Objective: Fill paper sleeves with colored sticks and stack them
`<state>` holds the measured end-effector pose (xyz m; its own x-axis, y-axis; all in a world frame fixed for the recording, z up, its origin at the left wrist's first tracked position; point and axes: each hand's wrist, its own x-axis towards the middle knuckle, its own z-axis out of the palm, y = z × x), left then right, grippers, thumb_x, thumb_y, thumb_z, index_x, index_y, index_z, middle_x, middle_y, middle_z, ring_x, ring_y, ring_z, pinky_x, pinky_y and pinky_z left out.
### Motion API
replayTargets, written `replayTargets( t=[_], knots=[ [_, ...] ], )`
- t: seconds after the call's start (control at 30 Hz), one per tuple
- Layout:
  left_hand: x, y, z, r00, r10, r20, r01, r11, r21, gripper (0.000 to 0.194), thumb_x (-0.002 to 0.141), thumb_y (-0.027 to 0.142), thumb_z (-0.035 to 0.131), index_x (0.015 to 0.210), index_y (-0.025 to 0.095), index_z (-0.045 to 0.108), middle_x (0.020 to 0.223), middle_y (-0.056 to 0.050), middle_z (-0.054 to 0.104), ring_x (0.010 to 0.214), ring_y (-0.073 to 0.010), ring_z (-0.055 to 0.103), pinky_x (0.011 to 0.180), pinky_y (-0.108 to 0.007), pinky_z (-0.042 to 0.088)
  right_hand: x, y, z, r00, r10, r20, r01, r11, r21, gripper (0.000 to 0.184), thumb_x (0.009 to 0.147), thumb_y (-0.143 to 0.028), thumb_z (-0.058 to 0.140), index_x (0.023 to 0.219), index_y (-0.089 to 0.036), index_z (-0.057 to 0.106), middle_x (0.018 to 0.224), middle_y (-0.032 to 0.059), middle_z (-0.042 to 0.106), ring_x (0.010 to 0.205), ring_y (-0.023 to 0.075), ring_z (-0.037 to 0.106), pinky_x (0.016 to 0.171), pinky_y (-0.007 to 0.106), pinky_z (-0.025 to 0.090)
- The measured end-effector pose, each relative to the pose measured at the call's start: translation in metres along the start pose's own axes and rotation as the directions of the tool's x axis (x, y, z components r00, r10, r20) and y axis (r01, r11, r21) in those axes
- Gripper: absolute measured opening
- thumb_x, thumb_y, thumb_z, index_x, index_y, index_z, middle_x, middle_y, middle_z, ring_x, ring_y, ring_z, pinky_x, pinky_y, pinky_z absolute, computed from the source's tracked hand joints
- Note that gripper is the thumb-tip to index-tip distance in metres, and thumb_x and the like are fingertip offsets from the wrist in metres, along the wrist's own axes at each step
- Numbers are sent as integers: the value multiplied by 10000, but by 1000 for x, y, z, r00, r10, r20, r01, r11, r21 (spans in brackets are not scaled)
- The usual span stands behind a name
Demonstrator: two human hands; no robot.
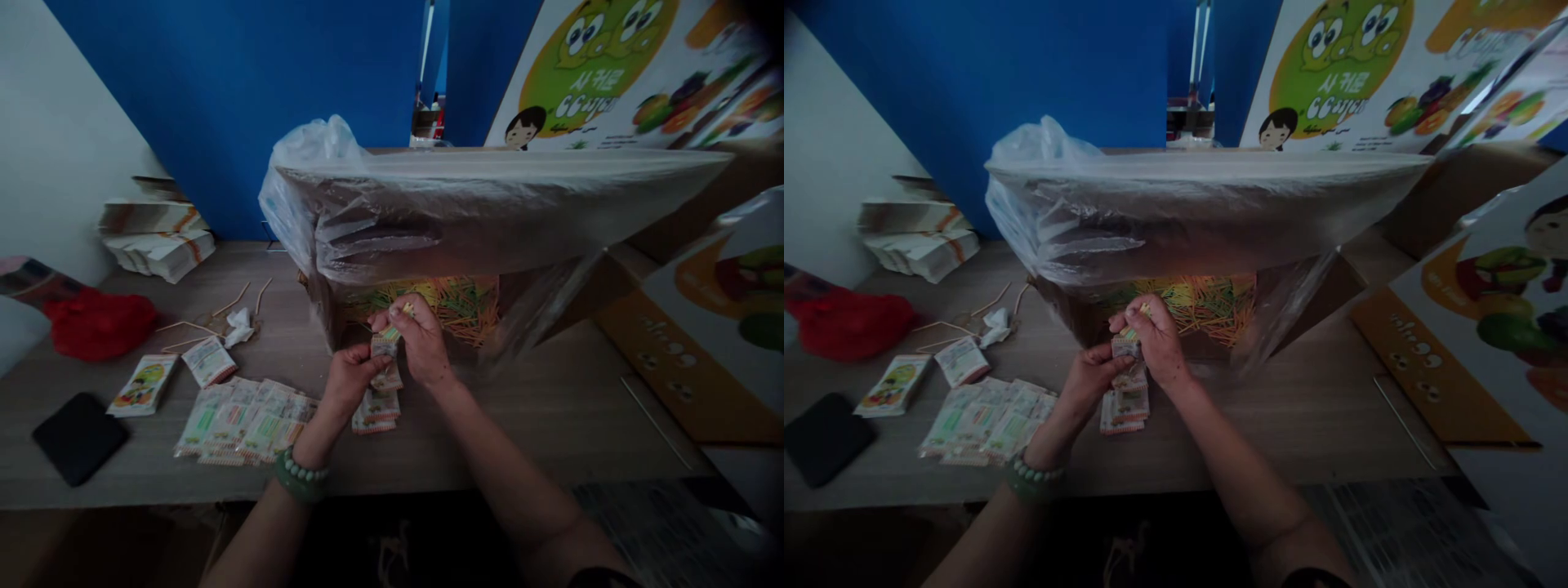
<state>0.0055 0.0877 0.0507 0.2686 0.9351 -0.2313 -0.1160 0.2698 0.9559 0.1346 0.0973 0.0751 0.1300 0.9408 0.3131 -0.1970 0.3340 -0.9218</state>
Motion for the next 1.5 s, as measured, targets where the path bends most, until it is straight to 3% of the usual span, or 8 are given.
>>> replayTargets(
  t=[0.3, 0.47, 0.7, 0.87, 1.03, 1.17, 1.33, 1.5],
  knots=[
    [1, -3, 0, 986, 150, 70, -150, 989, -5, 279, 708, 430, 784, 715, 154, 738, 670, 9, 642, 641, -110, 525, 628, -232, 420, -6, 1, -9, 954, 164, 251, -135, 982, -128, 163, 902, -381, 532, 817, -243, 549, 1100, 38, 746, 1153, 211, 631, 1035, 423, 445],
    [2, -2, -10, 995, 88, -38, -94, 968, -233, 335, 685, 453, 809, 860, 171, 765, 798, -25, 724, 719, -137, 604, 702, -252, 478, -4, 8, -22, 917, 205, 341, -115, 957, -268, 266, 890, -410, 551, 1092, -272, 654, 1342, 42, 638, 1255, 210, 570, 1066, 396, 418],
    [-13, -3, -19, 995, 91, -32, -96, 966, -241, 376, 710, 450, 789, 964, 174, 768, 934, -63, 754, 835, -179, 652, 792, -293, 501, -26, 22, -18, 931, 338, 142, -178, 756, -630, 115, 797, -258, 595, 708, -216, 656, 709, -6, 661, 710, 174, 589, 696, 298, 451],
    [-45, 0, -31, 987, 64, -147, -83, 988, -133, 226, 633, 328, 816, 773, 158, 762, 769, -33, 718, 710, -140, 594, 686, -247, 461, -51, 12, -1, 904, 348, 248, -93, 725, -682, 136, 830, -223, 553, 744, -217, 658, 754, -1, 671, 730, 169, 596, 671, 274, 414],
    [-77, -16, -64, 950, 57, -308, -29, 995, 96, 148, 674, 319, 727, 712, 175, 726, 675, -3, 640, 656, -145, 538, 623, -259, 417, -75, 3, 0, 853, 520, -36, -158, 194, -968, 281, 958, -360, 464, 1065, -191, 661, 997, 119, 714, 908, 256, 651, 774, 344, 442],
    [-87, -40, -84, 853, 395, -343, -32, 694, 719, 228, 836, 334, 590, 741, 187, 737, 795, -61, 639, 813, -213, 557, 765, -343, 430, -87, 21, 8, 838, 527, -139, -131, -53, -990, 447, 928, -386, 543, 1277, -107, 560, 1228, 207, 633, 1140, 322, 588, 911, 396, 433],
    [-90, -54, -94, 812, 543, -214, 208, 74, 975, 295, 953, 337, 492, 963, 218, 761, 1126, -140, 661, 992, -310, 547, 839, -449, 381, -88, 40, 6, 818, 546, -182, -251, 53, -967, 326, 875, -242, 560, 1193, -175, 580, 1120, 122, 680, 978, 230, 640, 779, 300, 417],
    [-90, -53, -95, 741, 647, -178, 190, 51, 980, 321, 949, 340, 520, 1158, 199, 718, 1182, -179, 639, 1015, -335, 564, 853, -482, 396, -90, 47, -8, 825, 513, -238, -419, 273, -866, 176, 748, -155, 606, 912, -208, 569, 785, -7, 627, 699, 146, 552, 602, 241, 300]
  ],
)
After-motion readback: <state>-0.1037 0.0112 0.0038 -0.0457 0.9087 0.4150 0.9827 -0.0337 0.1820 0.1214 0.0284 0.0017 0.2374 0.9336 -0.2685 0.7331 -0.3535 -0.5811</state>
